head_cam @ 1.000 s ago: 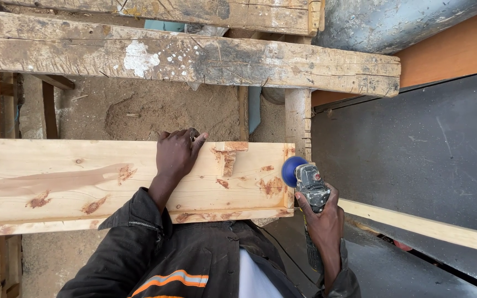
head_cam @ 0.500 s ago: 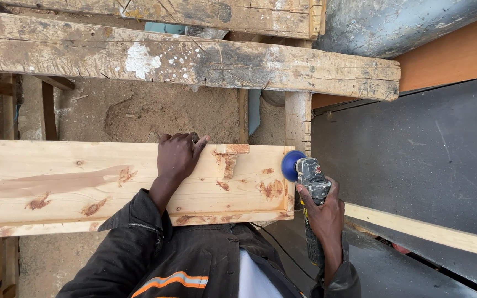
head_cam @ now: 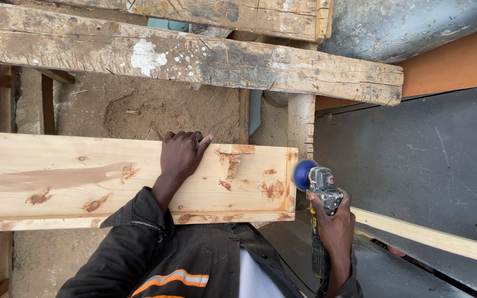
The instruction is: Sanding a wooden board using an angle grinder with a sanding disc attachment.
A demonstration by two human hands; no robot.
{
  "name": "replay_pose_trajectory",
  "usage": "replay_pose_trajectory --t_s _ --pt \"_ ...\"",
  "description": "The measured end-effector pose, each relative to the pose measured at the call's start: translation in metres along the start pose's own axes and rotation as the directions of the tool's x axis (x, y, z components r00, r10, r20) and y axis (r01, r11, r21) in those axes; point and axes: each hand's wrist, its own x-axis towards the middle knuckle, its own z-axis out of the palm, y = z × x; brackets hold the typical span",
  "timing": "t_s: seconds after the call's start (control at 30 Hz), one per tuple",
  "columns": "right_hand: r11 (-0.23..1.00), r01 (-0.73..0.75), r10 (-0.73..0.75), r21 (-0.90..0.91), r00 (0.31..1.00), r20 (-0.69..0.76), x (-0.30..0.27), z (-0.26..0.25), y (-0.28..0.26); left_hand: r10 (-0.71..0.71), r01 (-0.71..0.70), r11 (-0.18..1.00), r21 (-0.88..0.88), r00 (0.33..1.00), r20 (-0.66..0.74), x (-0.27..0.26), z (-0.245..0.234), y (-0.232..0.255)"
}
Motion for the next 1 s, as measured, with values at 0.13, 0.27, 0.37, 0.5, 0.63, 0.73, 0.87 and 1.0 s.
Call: replay_pose_trajectory --t_s 0.13,0.27,0.37,0.5,0.63,0.73,0.87,1.0 --pt "0.997 -0.068 0.067 -0.027 0.998 -0.018 -0.013 -0.005 0.017 -0.004 0.005 0.999 -0.038 1.0 0.023 0.0 -0.003 0.003" --pt "0.997 -0.063 0.062 -0.035 0.998 -0.017 -0.025 -0.003 0.027 -0.004 0.004 1.0 -0.007 0.999 0.045 0.002 0.0 0.002" --pt "0.996 -0.092 0.092 -0.008 0.996 -0.006 -0.032 -0.002 0.025 0.009 -0.008 1.0 -0.018 0.999 0.041 0.001 0.0 0.002" --pt "0.994 -0.106 0.106 -0.016 0.994 0.006 -0.035 0.001 0.018 0.012 -0.012 1.0 -0.018 1.0 0.014 0.001 0.0 0.002" --pt "0.996 -0.083 0.083 -0.023 0.997 0.0 -0.033 0.004 0.017 0.004 -0.004 1.0 -0.015 1.0 0.01 0.0 0.0 0.003" --pt "0.998 -0.061 0.061 -0.014 0.998 0.004 -0.032 0.004 0.013 0.013 -0.013 0.999 -0.035 1.0 0.004 0.0 -0.001 0.003" --pt "0.994 -0.104 0.104 -0.033 0.995 0.008 -0.028 0.004 0.009 0.0 0.001 1.0 -0.01 1.0 0.029 0.0 0.0 0.002" --pt "0.999 -0.04 0.039 -0.02 0.999 -0.022 -0.021 0.009 0.011 0.004 -0.004 1.0 -0.01 1.0 0.024 0.0 0.001 0.002"
